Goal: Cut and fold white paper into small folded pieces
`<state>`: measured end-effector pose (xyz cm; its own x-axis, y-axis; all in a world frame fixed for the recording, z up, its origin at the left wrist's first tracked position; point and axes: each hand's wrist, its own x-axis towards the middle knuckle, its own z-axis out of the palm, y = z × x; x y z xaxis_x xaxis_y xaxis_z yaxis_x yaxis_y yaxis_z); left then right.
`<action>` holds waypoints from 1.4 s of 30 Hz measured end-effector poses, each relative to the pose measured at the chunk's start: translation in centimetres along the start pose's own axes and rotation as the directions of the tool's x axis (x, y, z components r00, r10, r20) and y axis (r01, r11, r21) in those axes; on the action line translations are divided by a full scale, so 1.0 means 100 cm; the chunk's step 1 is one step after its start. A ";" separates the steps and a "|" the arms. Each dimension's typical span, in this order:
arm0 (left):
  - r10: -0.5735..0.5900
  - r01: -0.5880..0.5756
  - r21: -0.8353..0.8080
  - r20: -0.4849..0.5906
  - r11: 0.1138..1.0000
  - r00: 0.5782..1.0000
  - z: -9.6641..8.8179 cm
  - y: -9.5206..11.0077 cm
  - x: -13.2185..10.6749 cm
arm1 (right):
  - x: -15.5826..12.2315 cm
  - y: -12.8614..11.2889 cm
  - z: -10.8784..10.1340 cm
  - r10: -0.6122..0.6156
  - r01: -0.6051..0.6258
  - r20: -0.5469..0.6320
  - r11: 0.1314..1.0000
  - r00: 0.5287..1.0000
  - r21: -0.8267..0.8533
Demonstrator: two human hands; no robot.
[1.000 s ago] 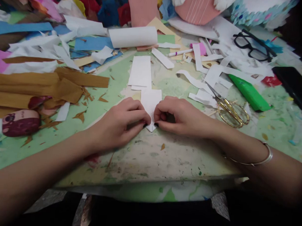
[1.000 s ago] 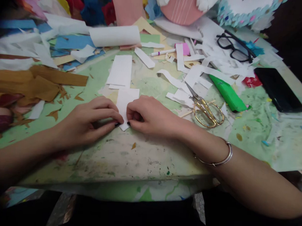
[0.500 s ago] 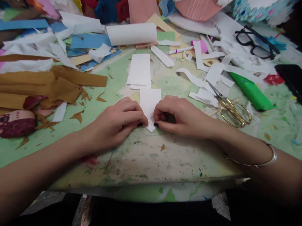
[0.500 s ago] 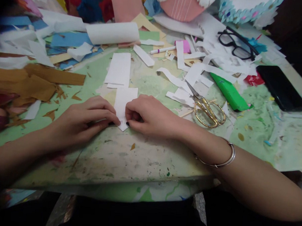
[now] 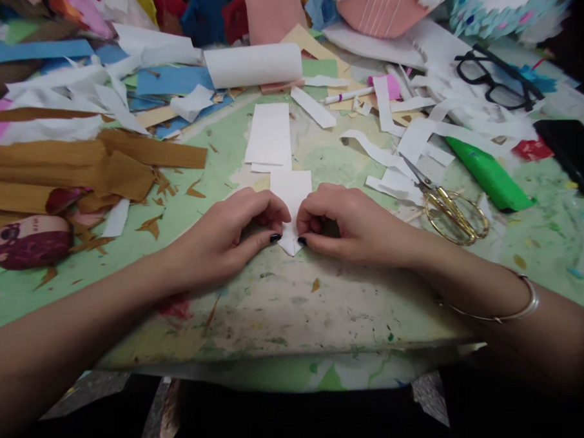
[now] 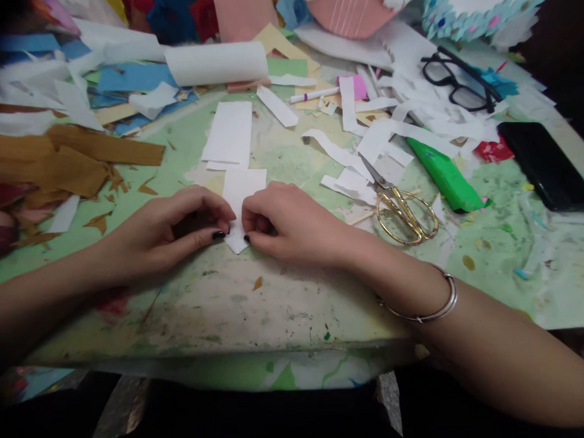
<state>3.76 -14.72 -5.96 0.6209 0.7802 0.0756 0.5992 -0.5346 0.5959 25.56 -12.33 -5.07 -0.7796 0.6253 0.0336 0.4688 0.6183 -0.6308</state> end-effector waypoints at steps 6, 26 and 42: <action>-0.028 0.028 -0.008 0.001 1.000 1.000 0.001 0.001 0.001 | 0.000 0.000 0.001 0.000 0.000 -0.001 1.000 1.000 -0.003; 0.338 -0.305 0.392 -0.015 0.868 0.941 0.007 0.004 -0.016 | -0.001 0.000 0.003 0.010 -0.009 -0.041 1.000 0.999 0.008; 0.430 -0.387 0.593 0.076 0.706 0.900 0.008 0.016 -0.034 | -0.001 -0.001 0.004 0.002 -0.003 -0.064 1.000 0.998 -0.009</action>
<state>3.00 -18.51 -5.95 0.8545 0.4475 0.2637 0.4823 -0.8721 -0.0830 25.43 -12.60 -5.31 -0.7503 0.6560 0.0820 0.4744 0.6207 -0.6242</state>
